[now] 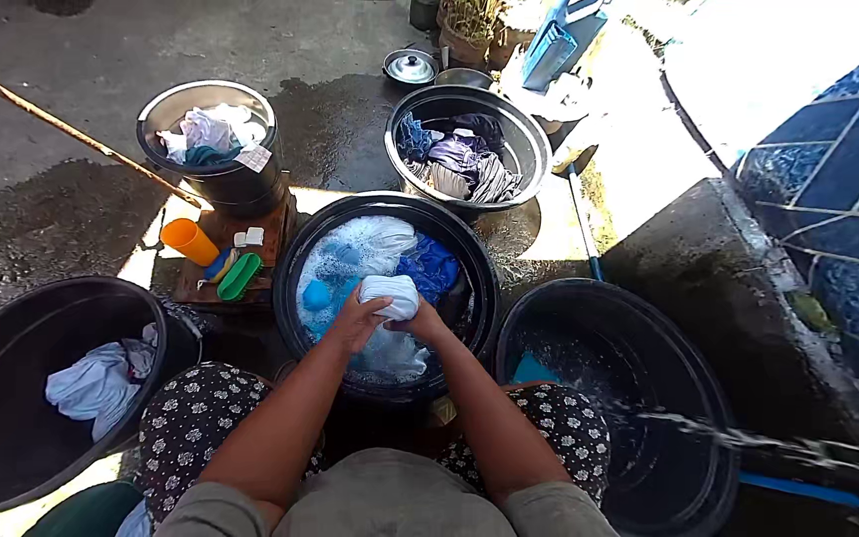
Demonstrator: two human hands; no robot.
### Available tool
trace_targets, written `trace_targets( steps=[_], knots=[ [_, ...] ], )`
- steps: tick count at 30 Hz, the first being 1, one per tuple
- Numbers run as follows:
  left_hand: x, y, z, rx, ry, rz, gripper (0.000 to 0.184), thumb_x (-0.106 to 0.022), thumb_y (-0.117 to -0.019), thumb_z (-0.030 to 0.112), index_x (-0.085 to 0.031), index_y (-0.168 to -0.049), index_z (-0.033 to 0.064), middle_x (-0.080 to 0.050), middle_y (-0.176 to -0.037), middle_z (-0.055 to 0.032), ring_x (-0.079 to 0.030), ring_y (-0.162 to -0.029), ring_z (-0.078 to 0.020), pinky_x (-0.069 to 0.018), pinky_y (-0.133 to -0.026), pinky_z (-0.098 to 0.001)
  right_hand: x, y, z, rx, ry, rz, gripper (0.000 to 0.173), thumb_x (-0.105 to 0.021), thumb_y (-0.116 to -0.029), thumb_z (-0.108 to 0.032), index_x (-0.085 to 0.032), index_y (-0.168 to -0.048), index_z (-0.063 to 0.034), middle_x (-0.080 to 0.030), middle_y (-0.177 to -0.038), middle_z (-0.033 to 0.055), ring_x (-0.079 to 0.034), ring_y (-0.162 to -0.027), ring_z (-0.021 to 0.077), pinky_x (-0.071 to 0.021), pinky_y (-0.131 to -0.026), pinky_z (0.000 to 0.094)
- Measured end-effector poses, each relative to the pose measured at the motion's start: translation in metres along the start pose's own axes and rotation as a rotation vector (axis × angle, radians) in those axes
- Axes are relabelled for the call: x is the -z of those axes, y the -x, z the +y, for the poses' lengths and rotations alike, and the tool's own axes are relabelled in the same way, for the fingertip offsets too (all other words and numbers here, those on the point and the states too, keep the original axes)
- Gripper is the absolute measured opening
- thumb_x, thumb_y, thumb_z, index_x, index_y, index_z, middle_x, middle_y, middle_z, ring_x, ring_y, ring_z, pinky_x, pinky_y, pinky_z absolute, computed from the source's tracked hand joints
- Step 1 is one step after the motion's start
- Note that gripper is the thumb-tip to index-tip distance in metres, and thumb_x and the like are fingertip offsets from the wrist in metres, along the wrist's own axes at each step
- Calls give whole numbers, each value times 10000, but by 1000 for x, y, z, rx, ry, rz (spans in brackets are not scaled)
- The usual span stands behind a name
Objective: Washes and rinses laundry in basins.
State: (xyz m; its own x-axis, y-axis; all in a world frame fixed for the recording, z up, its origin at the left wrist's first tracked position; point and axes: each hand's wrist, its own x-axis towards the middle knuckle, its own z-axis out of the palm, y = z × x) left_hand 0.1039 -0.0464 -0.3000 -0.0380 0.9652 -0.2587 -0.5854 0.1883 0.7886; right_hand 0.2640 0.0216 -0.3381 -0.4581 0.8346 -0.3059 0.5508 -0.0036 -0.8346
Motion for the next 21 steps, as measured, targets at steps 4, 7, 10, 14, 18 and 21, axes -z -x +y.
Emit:
trace_targets(
  steps=[4, 7, 10, 14, 18, 21],
  knots=[
    [22, -21, -13, 19, 83, 421, 412, -557, -1066, 277, -471, -1405, 58, -639, -1219, -148, -663, -1037, -217, -573, -885, -372, -4, 12, -32, 52, -148, 228, 514, -805, -829, 9, -582, -1279, 117, -646, -1226, 295, -634, -1164, 366, -502, -1035, 519],
    [27, -19, -39, 214, 17, 417, 683, -364, -1071, 579, -325, -1583, 129, -408, -1574, -187, -459, -1387, -344, -428, -1060, -565, -20, 18, -45, 126, -524, 231, 481, -709, -830, 104, -545, -1281, 74, -626, -1201, 206, -637, -1085, 230, -560, -932, 415],
    [11, -18, -34, 149, 308, 345, 738, -229, -1026, 702, -448, -1439, 131, -613, -1297, -170, -645, -1112, -293, -572, -861, -476, -32, 18, -41, 162, -808, 172, 476, -662, -842, 138, -515, -1278, 17, -639, -1139, 117, -652, -1019, 145, -579, -896, 361],
    [27, -38, -17, -122, 434, 358, 483, -324, -1092, 526, -476, -1343, 143, -693, -1174, -80, -688, -1062, -209, -577, -889, -420, -35, 16, -12, 90, -927, -2, 664, -703, -825, 63, -417, -1423, 18, -571, -1323, 180, -623, -1158, 220, -566, -974, 395],
    [41, -36, -13, -197, 59, 19, 469, -517, -1008, 288, -471, -1455, 154, -681, -1183, -20, -678, -1030, -140, -586, -885, -349, -31, 17, 0, -90, -1289, -305, 757, -303, -1048, -588, -69, -1649, -192, -288, -1628, 249, -438, -1414, 441, -486, -1028, 620],
    [34, -32, -14, -157, -240, -229, 376, -716, -842, 228, -664, -1194, 105, -733, -1097, -30, -698, -1002, -151, -583, -910, -371, -37, 8, -9, -391, -1314, -194, 879, -116, -982, -788, -442, -1483, -144, -590, -1358, 222, -626, -1175, 380, -561, -915, 553]
  ],
)
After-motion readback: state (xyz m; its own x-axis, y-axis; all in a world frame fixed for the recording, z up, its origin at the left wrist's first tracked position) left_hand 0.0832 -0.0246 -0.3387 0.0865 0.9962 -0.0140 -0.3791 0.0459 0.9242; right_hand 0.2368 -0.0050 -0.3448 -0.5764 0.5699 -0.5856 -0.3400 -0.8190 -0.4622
